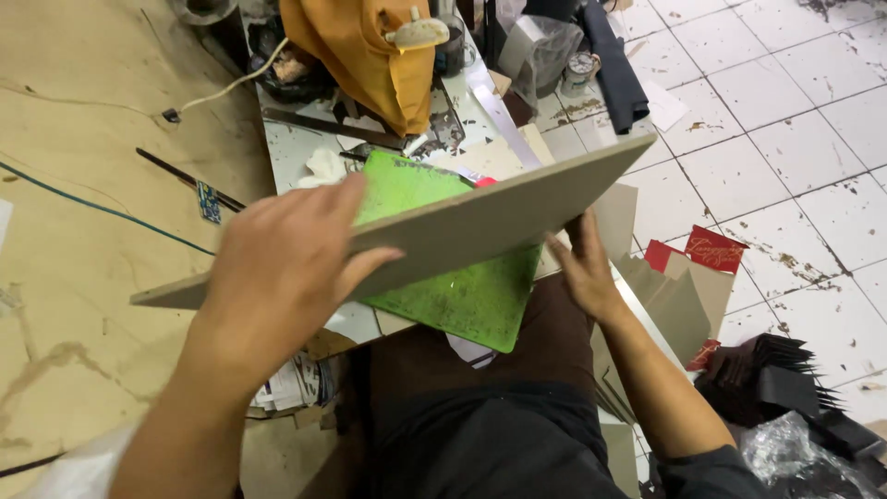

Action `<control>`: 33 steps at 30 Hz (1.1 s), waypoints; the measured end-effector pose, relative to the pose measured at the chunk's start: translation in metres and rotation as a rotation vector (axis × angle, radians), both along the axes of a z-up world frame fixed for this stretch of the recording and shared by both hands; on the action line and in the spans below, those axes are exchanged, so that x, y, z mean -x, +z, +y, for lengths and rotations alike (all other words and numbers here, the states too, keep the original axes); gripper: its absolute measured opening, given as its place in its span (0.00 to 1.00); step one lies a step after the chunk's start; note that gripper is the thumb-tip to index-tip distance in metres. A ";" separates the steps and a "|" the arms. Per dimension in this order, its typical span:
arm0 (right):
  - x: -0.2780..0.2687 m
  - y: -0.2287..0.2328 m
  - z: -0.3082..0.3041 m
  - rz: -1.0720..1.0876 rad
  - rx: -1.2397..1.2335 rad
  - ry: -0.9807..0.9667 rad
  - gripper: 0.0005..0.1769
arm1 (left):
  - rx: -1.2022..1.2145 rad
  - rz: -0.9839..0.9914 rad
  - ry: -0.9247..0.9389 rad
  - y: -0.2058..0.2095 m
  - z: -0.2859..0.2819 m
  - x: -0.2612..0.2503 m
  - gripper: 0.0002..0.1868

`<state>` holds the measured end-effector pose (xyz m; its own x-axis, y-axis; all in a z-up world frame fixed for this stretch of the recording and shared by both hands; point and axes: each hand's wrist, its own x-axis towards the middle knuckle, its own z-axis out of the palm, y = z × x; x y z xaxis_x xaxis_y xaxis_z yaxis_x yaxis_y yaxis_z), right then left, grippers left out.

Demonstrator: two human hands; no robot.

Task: Cutting a sheet of material using a metal ruler and a utility knife on a workbench

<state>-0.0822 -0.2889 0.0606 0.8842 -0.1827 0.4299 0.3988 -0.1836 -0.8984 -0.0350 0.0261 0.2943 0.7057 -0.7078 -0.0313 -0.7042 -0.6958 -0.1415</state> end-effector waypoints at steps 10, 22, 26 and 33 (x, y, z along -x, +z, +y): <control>-0.027 -0.019 -0.016 -0.009 -0.037 0.209 0.39 | 1.434 -0.262 0.353 -0.273 0.135 -0.012 0.53; -0.021 -0.044 -0.022 -0.084 0.103 0.010 0.28 | 1.579 -0.067 0.471 -0.258 0.098 0.006 0.25; -0.003 -0.041 -0.024 -0.117 0.229 -0.112 0.21 | 1.497 -0.220 0.625 -0.293 0.104 0.016 0.18; -0.003 -0.058 -0.026 -0.108 0.161 -0.114 0.19 | 1.541 -0.159 0.559 -0.293 0.102 0.007 0.20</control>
